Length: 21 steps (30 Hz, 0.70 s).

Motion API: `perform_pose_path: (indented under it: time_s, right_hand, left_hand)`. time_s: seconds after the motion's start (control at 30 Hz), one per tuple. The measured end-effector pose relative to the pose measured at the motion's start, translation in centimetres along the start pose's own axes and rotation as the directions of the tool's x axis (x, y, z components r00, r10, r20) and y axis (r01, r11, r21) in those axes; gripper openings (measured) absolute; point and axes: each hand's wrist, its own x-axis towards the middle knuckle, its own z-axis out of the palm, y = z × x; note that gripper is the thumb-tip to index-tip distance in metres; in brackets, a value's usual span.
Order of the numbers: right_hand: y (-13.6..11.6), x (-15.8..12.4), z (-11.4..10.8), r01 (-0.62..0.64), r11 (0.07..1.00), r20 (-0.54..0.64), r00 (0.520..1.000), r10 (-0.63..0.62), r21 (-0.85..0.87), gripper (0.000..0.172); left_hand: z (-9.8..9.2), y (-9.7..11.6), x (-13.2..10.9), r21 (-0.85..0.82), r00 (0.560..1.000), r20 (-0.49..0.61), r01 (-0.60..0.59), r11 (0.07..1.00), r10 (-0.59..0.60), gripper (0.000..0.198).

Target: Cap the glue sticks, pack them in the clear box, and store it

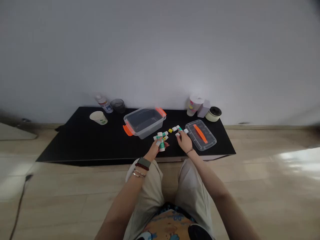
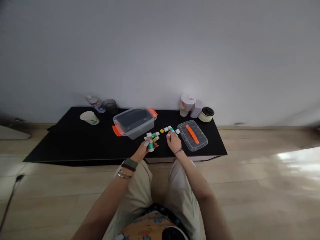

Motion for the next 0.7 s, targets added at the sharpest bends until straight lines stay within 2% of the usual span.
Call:
perform_pose_path:
  time_s: [0.07,0.17,0.27,0.33,0.4,0.47,0.57,0.7]
  right_hand:
    - [0.5,1.6,0.2,-0.043,0.988,0.033,0.998,0.048,-0.147,0.035]
    - [0.4,2.8,1.2,-0.035,0.956,0.15,0.985,0.081,-0.29,0.033]
    - [-0.1,2.8,2.3,-0.062,0.938,0.201,0.97,0.137,-0.34,0.032]
    - [-0.1,2.5,2.7,-0.092,0.948,0.21,0.964,0.16,-0.304,0.031]
    - [0.1,2.3,2.8,-0.133,0.98,0.172,0.972,0.158,-0.148,0.028]
    - [0.3,2.3,2.7,-0.203,0.961,0.117,0.976,0.184,0.187,0.025]
    - [0.1,2.7,2.3,-0.283,0.741,0.133,0.957,0.256,0.609,0.03]
    - [-1.2,3.1,2.2,-0.283,0.357,0.187,0.941,0.282,0.89,0.038]
  left_hand:
    - [0.0,0.1,-0.1,-0.007,1.0,-0.001,0.01,1.0,-0.01,0.039]
    - [0.0,0.0,0.0,0.031,1.0,-0.017,0.019,0.999,-0.018,0.037]
    - [-0.1,-0.2,0.2,0.113,0.998,-0.048,-0.028,0.993,0.034,0.04]
    - [-0.1,-0.3,0.3,0.167,0.996,-0.055,-0.066,0.984,0.076,0.042]
    - [0.0,-0.5,0.3,0.203,0.994,-0.042,-0.093,0.975,0.104,0.045]
    - [0.1,-0.6,0.2,0.241,0.993,-0.027,-0.109,0.964,0.119,0.048]
    - [0.4,-0.8,0.0,0.303,0.993,0.005,-0.116,0.946,0.12,0.054]
    - [0.8,-0.9,-0.1,0.294,0.991,0.118,-0.103,0.95,0.07,0.059]
